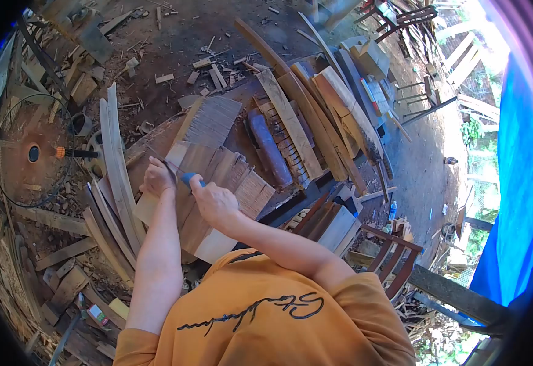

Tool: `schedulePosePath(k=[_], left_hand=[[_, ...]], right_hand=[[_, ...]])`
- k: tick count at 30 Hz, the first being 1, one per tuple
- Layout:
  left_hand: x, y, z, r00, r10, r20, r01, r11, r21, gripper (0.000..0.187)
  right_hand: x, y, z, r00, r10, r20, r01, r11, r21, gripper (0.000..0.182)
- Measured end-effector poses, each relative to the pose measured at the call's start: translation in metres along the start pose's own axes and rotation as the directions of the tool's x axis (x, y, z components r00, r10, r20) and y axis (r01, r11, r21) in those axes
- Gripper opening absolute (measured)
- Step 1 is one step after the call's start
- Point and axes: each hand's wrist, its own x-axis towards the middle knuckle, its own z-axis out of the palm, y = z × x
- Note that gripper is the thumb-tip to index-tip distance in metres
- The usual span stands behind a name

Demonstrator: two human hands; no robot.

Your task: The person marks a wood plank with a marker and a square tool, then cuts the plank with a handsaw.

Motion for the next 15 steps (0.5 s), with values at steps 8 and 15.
schedulePosePath(k=[8, 15], left_hand=[[0.002, -0.007, 0.016, 0.992, -0.043, 0.115, 0.046, 0.999, -0.024, 0.061], [0.003, -0.005, 0.008, 0.992, -0.053, 0.110, 0.052, 0.999, 0.016, 0.061]], right_hand=[[-0.004, 0.007, 0.002, 0.999, -0.011, 0.045, 0.010, 1.000, 0.023, 0.036], [0.033, -0.002, 0.024, 0.994, -0.054, -0.099, 0.063, 0.995, 0.080, 0.028]])
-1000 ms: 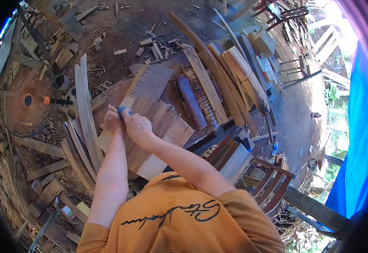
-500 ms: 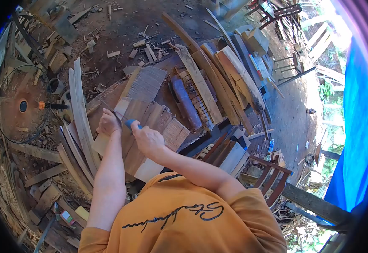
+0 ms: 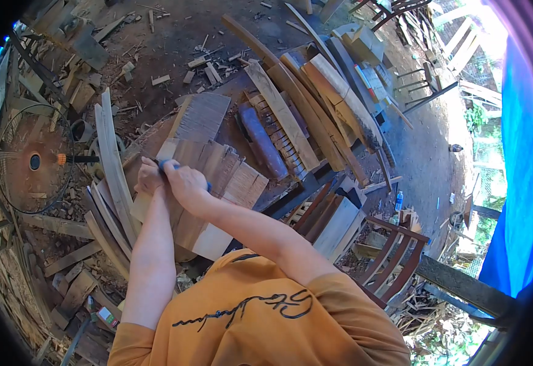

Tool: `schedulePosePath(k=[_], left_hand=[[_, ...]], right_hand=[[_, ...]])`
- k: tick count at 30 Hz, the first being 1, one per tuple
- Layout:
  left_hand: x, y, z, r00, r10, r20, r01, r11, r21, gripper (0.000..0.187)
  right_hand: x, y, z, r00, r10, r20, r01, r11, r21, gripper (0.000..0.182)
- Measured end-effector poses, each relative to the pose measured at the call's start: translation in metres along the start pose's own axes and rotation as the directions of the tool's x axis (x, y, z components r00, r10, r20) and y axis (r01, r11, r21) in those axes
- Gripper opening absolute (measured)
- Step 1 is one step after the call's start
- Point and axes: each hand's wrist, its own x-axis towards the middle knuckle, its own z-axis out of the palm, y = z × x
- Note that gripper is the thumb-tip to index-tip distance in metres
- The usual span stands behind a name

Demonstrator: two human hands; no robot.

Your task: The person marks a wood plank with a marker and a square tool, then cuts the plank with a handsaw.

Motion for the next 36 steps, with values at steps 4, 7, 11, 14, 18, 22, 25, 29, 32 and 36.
schedulePosePath(k=[4, 7, 11, 14, 18, 22, 25, 29, 32, 36], left_hand=[[0.001, 0.001, 0.000, 0.999, -0.026, -0.033, 0.027, 1.000, 0.006, 0.062], [0.001, -0.005, 0.011, 0.989, 0.056, -0.140, -0.064, 0.997, -0.053, 0.062], [0.000, -0.002, 0.002, 0.999, -0.025, -0.028, 0.025, 1.000, -0.015, 0.062], [-0.003, -0.004, -0.009, 0.997, 0.069, -0.024, -0.070, 0.996, -0.057, 0.062], [-0.001, 0.001, 0.000, 0.987, 0.039, -0.156, -0.041, 0.999, -0.010, 0.061], [-0.004, -0.001, 0.000, 0.988, 0.053, -0.146, -0.052, 0.999, 0.014, 0.060], [-0.004, -0.001, -0.003, 0.992, 0.041, -0.123, -0.041, 0.999, 0.001, 0.058], [-0.002, 0.003, 0.007, 0.977, 0.034, -0.210, -0.039, 0.999, -0.022, 0.057], [-0.004, -0.001, 0.006, 0.988, 0.032, -0.153, -0.034, 0.999, -0.012, 0.056], [-0.004, 0.005, -0.007, 0.995, 0.016, -0.102, -0.018, 1.000, -0.022, 0.054]], right_hand=[[-0.012, 0.002, -0.001, 1.000, -0.028, -0.005, 0.028, 0.999, -0.032, 0.025], [-0.030, 0.005, -0.017, 0.999, 0.023, 0.033, -0.022, 0.998, -0.050, 0.021], [0.019, -0.012, 0.005, 0.999, -0.047, -0.028, 0.045, 0.997, -0.061, 0.021], [0.020, -0.015, 0.003, 1.000, -0.017, -0.008, 0.017, 0.998, -0.058, 0.021], [-0.022, -0.005, -0.016, 0.990, 0.081, 0.114, -0.068, 0.991, -0.119, 0.021], [0.014, -0.013, 0.000, 1.000, -0.002, 0.024, 0.002, 1.000, -0.025, 0.022], [0.022, -0.014, 0.004, 0.999, -0.013, 0.046, 0.017, 0.996, -0.085, 0.021], [-0.006, -0.002, -0.007, 0.994, 0.054, 0.091, -0.045, 0.994, -0.098, 0.021], [0.015, -0.009, 0.006, 0.996, 0.057, 0.072, -0.049, 0.993, -0.108, 0.022], [0.026, -0.008, 0.004, 0.998, -0.024, 0.063, 0.029, 0.996, -0.087, 0.021]])
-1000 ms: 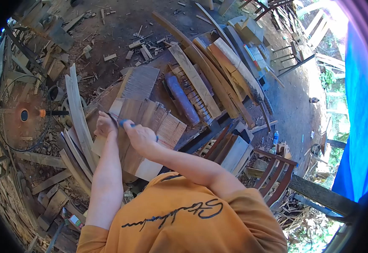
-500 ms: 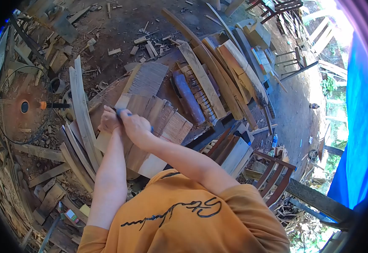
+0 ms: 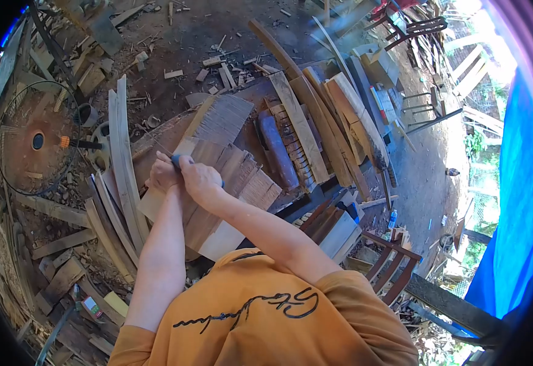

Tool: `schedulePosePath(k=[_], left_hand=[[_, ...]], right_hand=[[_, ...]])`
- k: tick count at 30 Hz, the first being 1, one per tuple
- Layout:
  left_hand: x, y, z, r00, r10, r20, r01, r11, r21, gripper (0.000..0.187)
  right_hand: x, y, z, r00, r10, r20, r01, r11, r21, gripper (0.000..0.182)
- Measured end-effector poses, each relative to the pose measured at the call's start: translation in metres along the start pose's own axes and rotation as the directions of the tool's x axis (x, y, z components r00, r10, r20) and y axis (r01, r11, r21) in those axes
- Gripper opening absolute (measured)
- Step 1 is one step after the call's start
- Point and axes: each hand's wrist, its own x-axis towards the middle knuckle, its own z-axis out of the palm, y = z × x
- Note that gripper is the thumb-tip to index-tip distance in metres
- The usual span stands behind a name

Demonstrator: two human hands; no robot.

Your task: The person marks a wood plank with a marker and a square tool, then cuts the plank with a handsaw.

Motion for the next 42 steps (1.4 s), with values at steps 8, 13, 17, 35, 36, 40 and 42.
schedulePosePath(k=[8, 13, 17, 35, 36, 40, 42], left_hand=[[-0.001, -0.003, -0.002, 1.000, 0.012, 0.023, -0.011, 1.000, -0.003, 0.058], [0.003, 0.003, -0.001, 0.997, -0.047, 0.058, 0.049, 0.998, -0.027, 0.060], [-0.002, -0.004, 0.003, 1.000, 0.012, 0.016, -0.012, 1.000, -0.021, 0.057], [0.004, -0.004, 0.010, 1.000, -0.010, -0.021, 0.009, 0.999, -0.037, 0.057], [0.003, -0.003, 0.006, 1.000, -0.019, -0.001, 0.019, 0.999, -0.033, 0.058], [0.001, -0.004, 0.005, 1.000, -0.016, 0.015, 0.015, 0.999, 0.036, 0.060], [0.006, -0.004, 0.008, 0.986, -0.105, 0.133, 0.105, 0.994, 0.005, 0.060]], right_hand=[[-0.001, -0.002, 0.008, 0.997, 0.073, 0.005, -0.073, 0.997, -0.040, 0.022], [-0.027, 0.008, -0.005, 1.000, 0.014, 0.000, -0.014, 1.000, -0.013, 0.020], [-0.015, 0.003, 0.006, 0.998, 0.061, -0.009, -0.062, 0.998, -0.008, 0.019], [-0.051, 0.012, -0.016, 0.992, 0.102, 0.074, -0.102, 0.995, -0.004, 0.024], [-0.053, 0.015, -0.016, 0.988, 0.129, 0.082, -0.127, 0.991, -0.031, 0.022], [-0.024, 0.005, -0.002, 0.996, 0.092, 0.007, -0.092, 0.995, 0.027, 0.022], [0.000, 0.004, 0.009, 0.998, -0.019, -0.054, 0.020, 1.000, 0.019, 0.024]])
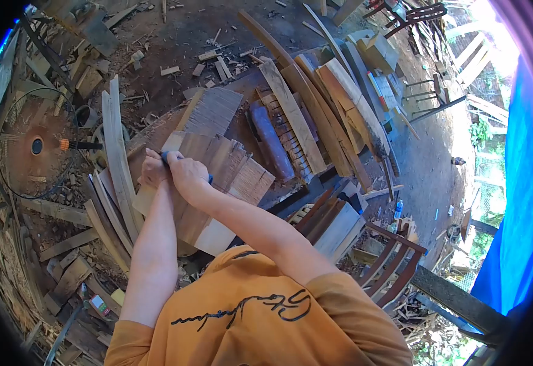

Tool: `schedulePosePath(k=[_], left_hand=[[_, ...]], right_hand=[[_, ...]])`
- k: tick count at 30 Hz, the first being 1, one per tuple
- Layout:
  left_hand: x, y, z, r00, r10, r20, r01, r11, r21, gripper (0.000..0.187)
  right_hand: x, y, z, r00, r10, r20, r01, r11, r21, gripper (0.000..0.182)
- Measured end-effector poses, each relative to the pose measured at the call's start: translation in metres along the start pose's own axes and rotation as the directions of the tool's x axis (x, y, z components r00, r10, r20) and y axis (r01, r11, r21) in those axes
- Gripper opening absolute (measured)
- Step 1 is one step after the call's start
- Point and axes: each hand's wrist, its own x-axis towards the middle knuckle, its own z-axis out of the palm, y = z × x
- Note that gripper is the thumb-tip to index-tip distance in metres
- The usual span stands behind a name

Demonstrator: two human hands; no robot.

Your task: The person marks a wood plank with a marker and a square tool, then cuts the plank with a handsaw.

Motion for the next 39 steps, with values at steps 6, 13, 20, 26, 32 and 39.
schedulePosePath(k=[6, 13, 20, 26, 32, 39], left_hand=[[-0.009, 0.003, -0.011, 0.979, 0.114, -0.170, -0.109, 0.993, 0.036, 0.057], [0.002, -0.016, 0.021, 0.989, 0.094, -0.118, -0.097, 0.995, -0.019, 0.061], [-0.008, 0.003, -0.017, 0.992, 0.105, -0.074, -0.108, 0.994, -0.034, 0.064], [-0.004, -0.003, -0.004, 0.992, 0.105, -0.066, -0.112, 0.986, -0.121, 0.065], [-0.008, 0.004, -0.025, 0.997, 0.080, -0.016, -0.082, 0.986, -0.148, 0.064], [-0.009, 0.009, -0.033, 0.998, 0.060, 0.028, -0.055, 0.987, -0.152, 0.063]], right_hand=[[-0.054, 0.007, -0.029, 0.980, 0.164, 0.111, -0.152, 0.982, -0.108, 0.022], [-0.059, 0.025, -0.017, 0.997, 0.006, -0.070, -0.008, 1.000, -0.029, 0.022], [-0.115, 0.008, -0.108, 0.997, 0.074, 0.001, -0.074, 0.996, 0.042, 0.024], [-0.145, 0.079, -0.117, 0.932, 0.196, -0.304, -0.189, 0.981, 0.053, 0.031], [-0.181, 0.190, -0.095, 0.808, 0.328, -0.489, -0.338, 0.939, 0.070, 0.034], [-0.169, 0.271, -0.100, 0.765, 0.374, -0.524, -0.380, 0.919, 0.102, 0.042]])
